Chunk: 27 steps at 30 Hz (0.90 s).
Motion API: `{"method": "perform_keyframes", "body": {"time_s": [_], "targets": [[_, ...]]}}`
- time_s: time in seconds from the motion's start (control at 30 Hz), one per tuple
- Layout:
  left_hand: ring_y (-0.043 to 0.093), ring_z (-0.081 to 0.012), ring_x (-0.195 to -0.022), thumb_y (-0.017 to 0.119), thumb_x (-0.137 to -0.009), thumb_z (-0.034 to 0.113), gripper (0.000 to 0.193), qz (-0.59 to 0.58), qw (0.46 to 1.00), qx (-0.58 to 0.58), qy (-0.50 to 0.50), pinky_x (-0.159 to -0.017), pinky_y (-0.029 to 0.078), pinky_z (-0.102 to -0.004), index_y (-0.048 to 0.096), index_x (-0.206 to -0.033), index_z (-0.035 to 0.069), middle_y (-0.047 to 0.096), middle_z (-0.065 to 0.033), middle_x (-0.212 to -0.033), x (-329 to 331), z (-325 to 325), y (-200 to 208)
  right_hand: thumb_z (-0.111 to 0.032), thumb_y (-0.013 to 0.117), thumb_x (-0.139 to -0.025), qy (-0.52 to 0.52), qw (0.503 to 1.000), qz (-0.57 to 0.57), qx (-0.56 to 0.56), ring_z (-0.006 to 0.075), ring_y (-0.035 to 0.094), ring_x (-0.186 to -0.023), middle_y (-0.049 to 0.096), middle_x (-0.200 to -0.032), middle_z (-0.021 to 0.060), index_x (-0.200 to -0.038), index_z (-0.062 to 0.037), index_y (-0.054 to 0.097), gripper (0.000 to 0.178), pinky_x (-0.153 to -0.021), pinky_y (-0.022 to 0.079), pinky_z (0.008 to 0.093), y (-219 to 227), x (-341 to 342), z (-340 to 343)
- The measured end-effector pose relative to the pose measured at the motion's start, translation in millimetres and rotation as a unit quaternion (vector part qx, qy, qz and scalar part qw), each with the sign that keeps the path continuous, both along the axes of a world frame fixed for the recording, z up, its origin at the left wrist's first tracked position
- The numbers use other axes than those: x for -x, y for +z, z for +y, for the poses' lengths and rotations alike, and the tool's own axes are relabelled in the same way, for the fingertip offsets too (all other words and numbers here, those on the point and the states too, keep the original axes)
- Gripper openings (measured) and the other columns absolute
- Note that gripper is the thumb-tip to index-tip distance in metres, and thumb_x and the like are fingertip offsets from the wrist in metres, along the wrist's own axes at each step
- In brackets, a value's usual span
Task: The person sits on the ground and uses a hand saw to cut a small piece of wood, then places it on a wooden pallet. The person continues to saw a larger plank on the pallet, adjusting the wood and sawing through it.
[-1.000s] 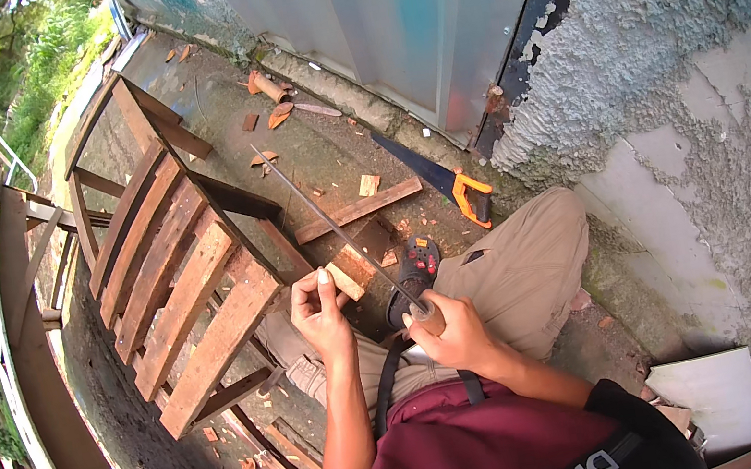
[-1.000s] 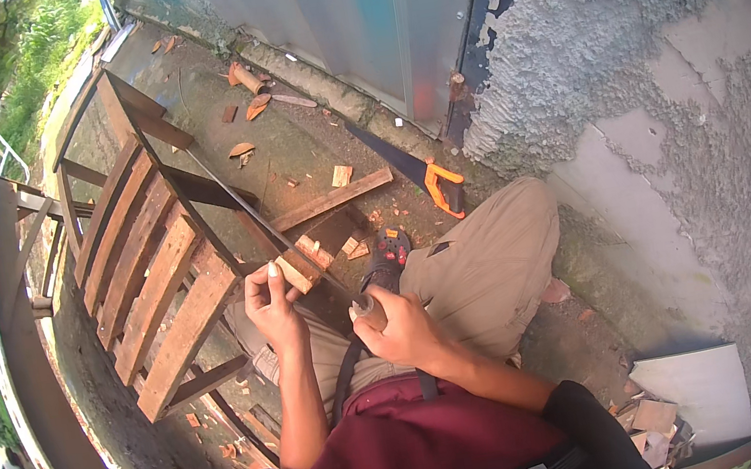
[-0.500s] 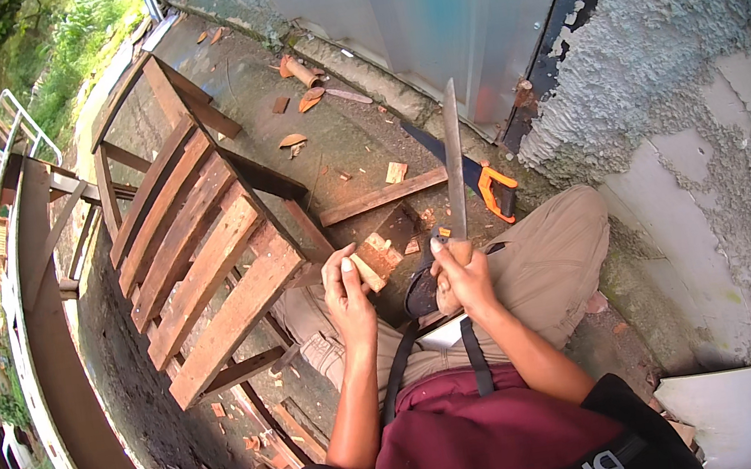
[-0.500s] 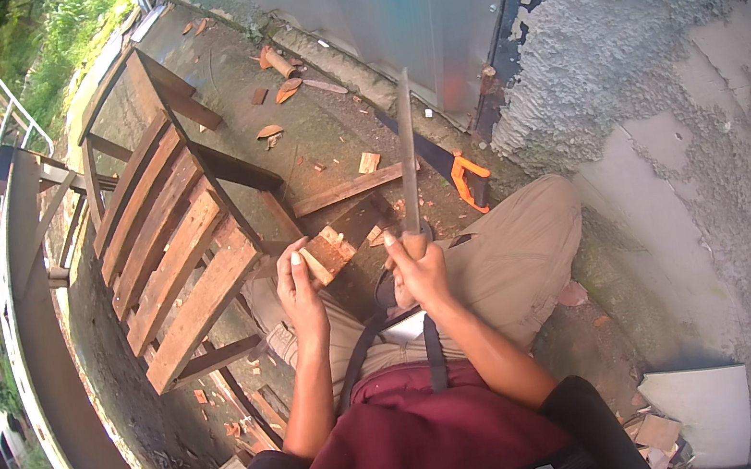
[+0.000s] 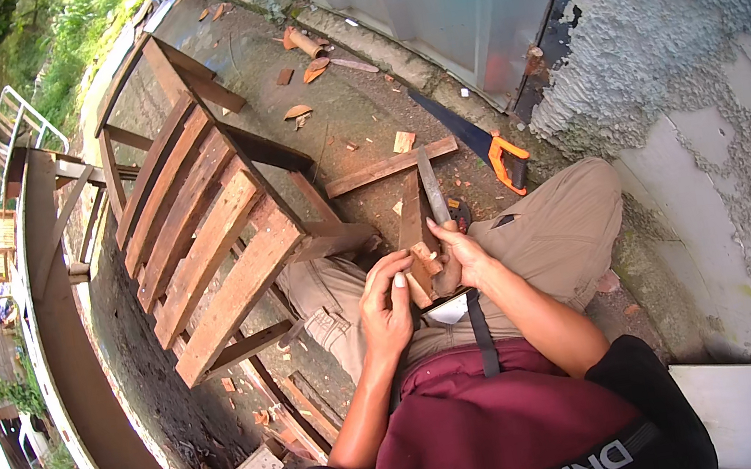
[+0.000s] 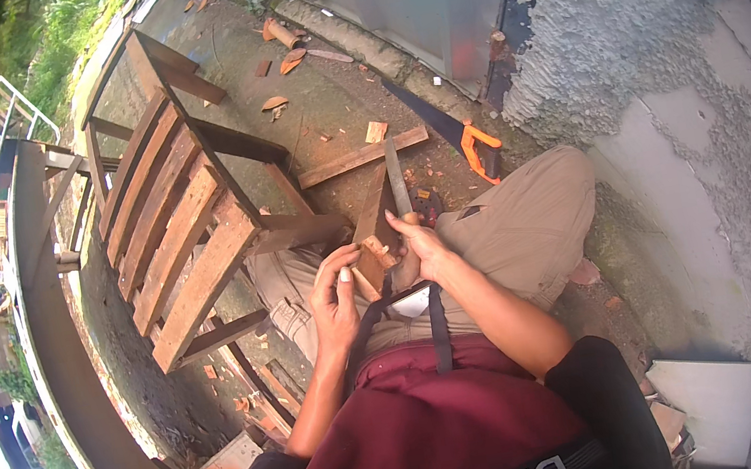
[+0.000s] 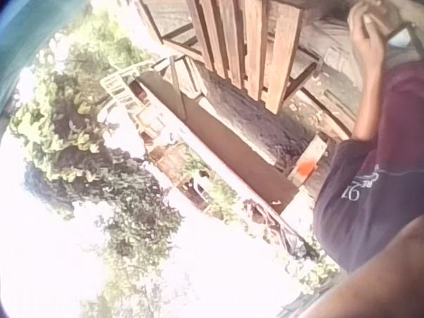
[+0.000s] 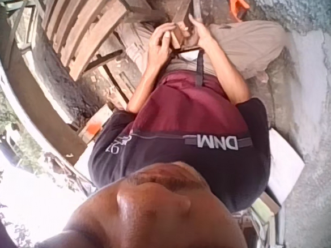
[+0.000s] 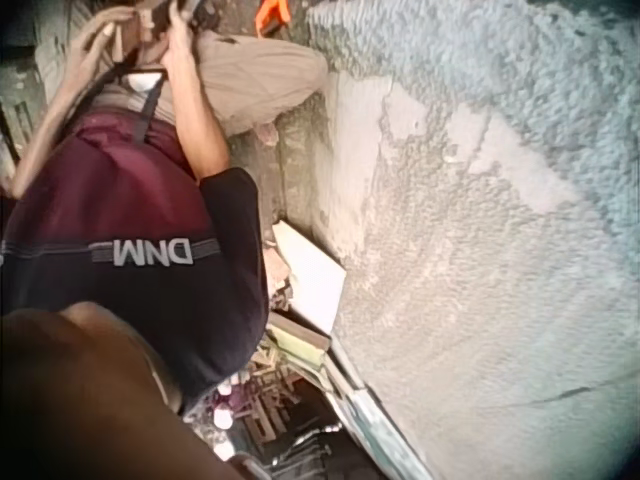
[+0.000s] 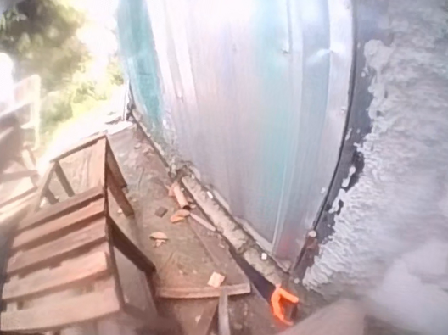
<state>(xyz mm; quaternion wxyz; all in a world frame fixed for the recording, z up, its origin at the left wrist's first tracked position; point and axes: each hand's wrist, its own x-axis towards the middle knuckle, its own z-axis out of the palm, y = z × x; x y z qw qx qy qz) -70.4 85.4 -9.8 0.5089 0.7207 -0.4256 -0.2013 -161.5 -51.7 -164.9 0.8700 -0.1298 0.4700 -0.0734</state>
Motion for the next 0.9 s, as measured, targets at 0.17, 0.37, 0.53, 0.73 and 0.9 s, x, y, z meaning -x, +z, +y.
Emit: {"method": "perform_keyframes", "body": {"time_s": [0.17,0.37,0.53,0.73,0.9], "targets": [[0.063,-0.0170,-0.109,0.051,-0.108,0.024,0.032,0.099,0.994,-0.046,0.018,-0.079,0.055,-0.0292,0.071,-0.112,-0.001,0.066,-0.0107,-0.125,-3,18,2,-0.040,0.084,-0.086,0.037,0.999,-0.007,0.029,0.0046,0.051,-0.066,0.063,-0.089,-0.0047,-0.102,-0.0127,0.067,0.036,-0.054,0.042,0.0196,19,6,-3],[0.063,-0.0297,-0.112,0.060,-0.100,0.013,0.023,-0.081,0.989,-0.119,-0.011,-0.100,0.049,-0.0397,0.070,-0.117,-0.001,0.068,-0.0149,-0.120,-4,9,27,-0.038,0.085,-0.085,0.056,0.991,0.031,0.120,0.0063,0.052,-0.064,0.061,-0.082,-0.0047,-0.088,-0.0146,0.063,0.032,-0.054,0.042,0.0241,19,3,-1],[0.047,-0.0404,-0.136,0.066,-0.093,0.019,0.030,-0.272,0.924,-0.261,-0.063,-0.116,0.030,-0.0614,0.074,-0.120,0.010,0.062,-0.0156,-0.134,6,3,37,-0.039,0.084,-0.086,0.078,0.987,0.034,0.137,0.0069,0.051,-0.063,0.059,-0.080,-0.0039,-0.087,-0.0146,0.063,0.033,-0.054,0.043,0.0243,30,4,-1],[0.042,-0.0396,-0.142,0.071,-0.090,0.022,0.019,-0.199,0.947,-0.243,-0.064,-0.119,0.026,-0.0585,0.078,-0.099,0.008,0.055,-0.0220,-0.144,23,9,28,-0.040,0.085,-0.085,0.087,0.984,0.031,0.154,0.0071,0.050,-0.065,0.056,-0.079,-0.0049,-0.086,-0.0144,0.061,0.034,-0.054,0.042,0.0247,14,5,2],[0.053,-0.0279,-0.133,0.065,-0.100,0.021,0.018,0.147,0.982,-0.078,0.092,-0.111,0.039,-0.0400,0.066,-0.097,0.003,0.059,-0.0134,-0.139,-18,28,7,-0.039,0.085,-0.085,0.088,0.982,0.035,0.162,0.0072,0.050,-0.067,0.054,-0.081,-0.0043,-0.087,-0.0142,0.060,0.035,-0.054,0.042,0.0242,25,4,-4]]}}
